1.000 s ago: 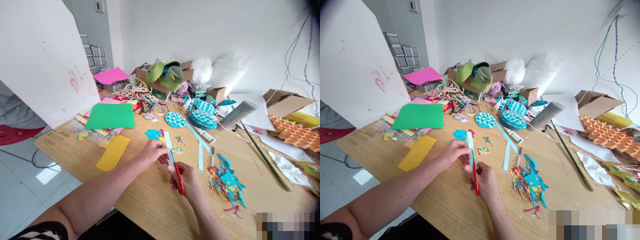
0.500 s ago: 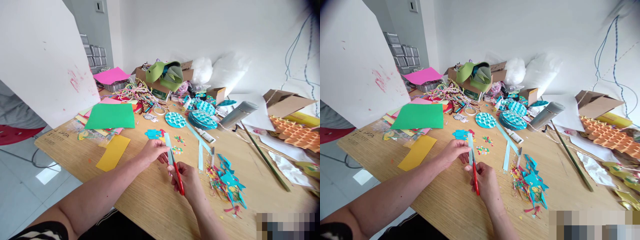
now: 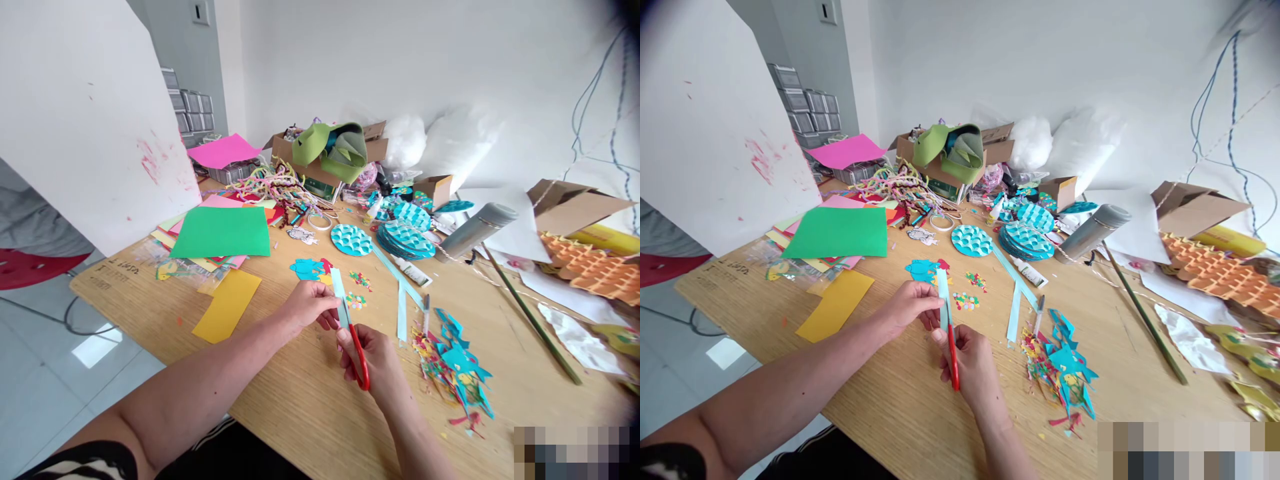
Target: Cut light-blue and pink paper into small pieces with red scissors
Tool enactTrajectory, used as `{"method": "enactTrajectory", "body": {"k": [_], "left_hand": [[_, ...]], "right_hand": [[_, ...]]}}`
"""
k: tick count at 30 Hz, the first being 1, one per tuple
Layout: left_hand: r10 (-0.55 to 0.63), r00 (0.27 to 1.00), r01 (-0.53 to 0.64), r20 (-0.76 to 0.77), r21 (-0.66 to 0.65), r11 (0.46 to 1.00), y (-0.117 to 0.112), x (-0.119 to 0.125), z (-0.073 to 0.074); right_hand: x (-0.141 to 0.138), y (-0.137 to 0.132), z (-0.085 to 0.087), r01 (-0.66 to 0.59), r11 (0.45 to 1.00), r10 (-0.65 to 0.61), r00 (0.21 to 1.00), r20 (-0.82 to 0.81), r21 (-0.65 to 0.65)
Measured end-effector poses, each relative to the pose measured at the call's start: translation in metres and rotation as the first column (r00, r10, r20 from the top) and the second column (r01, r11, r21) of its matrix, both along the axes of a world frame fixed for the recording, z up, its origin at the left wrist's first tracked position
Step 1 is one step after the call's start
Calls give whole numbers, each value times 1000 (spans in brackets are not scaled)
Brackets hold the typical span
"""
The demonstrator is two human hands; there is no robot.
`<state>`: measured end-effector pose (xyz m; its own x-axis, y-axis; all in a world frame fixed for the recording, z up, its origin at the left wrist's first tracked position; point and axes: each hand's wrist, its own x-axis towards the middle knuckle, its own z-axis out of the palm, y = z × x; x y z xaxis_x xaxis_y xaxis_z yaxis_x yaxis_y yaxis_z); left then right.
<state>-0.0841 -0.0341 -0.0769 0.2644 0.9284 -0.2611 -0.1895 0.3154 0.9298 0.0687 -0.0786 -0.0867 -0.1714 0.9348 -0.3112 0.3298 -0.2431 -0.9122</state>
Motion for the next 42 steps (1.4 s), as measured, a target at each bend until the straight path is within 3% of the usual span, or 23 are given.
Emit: {"method": "enactTrajectory", "body": {"k": [25,42], "left_hand": [[43,999,-42,10,-35,998,1,0,6],[15,1000,-15,11,-3,1000,1,1,-4]], "right_hand": [[-3,-1,4,6,999,-5,1000,23,-33],[-4,-1,3,7,1000,-5,998,63,-24]]}}
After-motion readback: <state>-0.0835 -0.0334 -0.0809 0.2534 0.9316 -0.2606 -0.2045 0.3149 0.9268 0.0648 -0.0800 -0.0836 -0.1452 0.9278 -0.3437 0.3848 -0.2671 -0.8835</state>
